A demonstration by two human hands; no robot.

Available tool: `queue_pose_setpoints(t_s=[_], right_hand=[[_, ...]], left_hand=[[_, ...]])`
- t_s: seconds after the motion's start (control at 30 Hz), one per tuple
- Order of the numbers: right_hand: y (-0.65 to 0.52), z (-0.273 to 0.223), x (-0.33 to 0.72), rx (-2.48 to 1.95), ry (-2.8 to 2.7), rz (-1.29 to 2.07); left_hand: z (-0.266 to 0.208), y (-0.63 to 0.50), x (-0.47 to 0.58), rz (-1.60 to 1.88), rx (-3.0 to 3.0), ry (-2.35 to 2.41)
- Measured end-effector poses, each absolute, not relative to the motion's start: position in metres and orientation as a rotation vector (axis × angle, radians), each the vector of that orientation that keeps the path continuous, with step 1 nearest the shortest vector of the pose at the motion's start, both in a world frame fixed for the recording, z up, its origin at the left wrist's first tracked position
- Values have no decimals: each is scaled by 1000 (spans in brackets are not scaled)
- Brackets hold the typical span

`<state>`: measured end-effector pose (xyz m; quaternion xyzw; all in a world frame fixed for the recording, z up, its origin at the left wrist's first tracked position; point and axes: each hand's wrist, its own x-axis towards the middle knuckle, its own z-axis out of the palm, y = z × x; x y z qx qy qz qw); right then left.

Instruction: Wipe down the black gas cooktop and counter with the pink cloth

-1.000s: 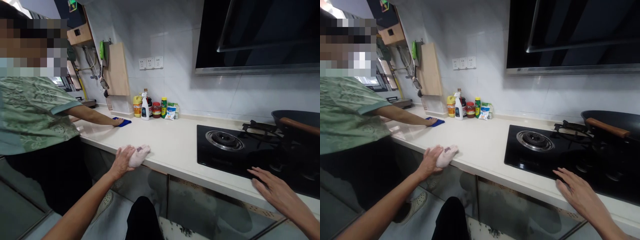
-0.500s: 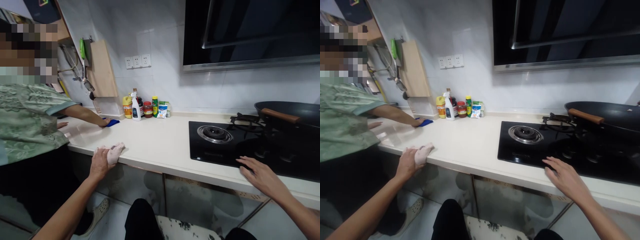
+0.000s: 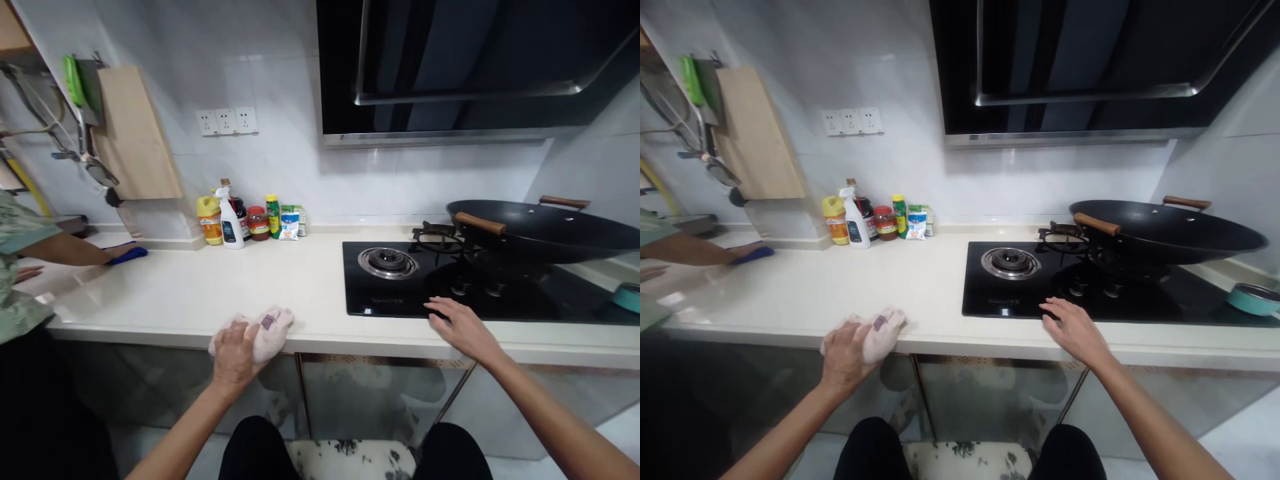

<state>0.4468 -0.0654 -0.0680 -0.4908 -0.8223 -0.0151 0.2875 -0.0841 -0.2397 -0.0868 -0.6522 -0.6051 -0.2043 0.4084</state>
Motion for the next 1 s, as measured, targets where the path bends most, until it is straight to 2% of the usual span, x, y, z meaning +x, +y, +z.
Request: queue_pose_setpoints(t_s=[0.2, 0.47, 0.67, 0.8, 0.9, 1.0], right_hand=[[-69, -65, 444, -1304, -2172, -64], [-72, -58, 443, -1214, -2095, 17], [-121, -39, 413, -1002, -1518, 190], [-168, -56, 357, -811, -1856, 104], [-176, -78, 330, -842, -2016, -139], [-170, -88, 331, -880, -2039, -200]], left_hand=[[-105, -207, 27, -719, -1741, -1384], [-103, -178, 138, -708, -1841, -1256], [-92, -172, 175, -640, -1912, -1307], [-93, -167, 196, -637, -1926, -1332], [-93, -163, 205, -598, -1935, -1357], [-87, -164, 199, -528, -2049, -1346]])
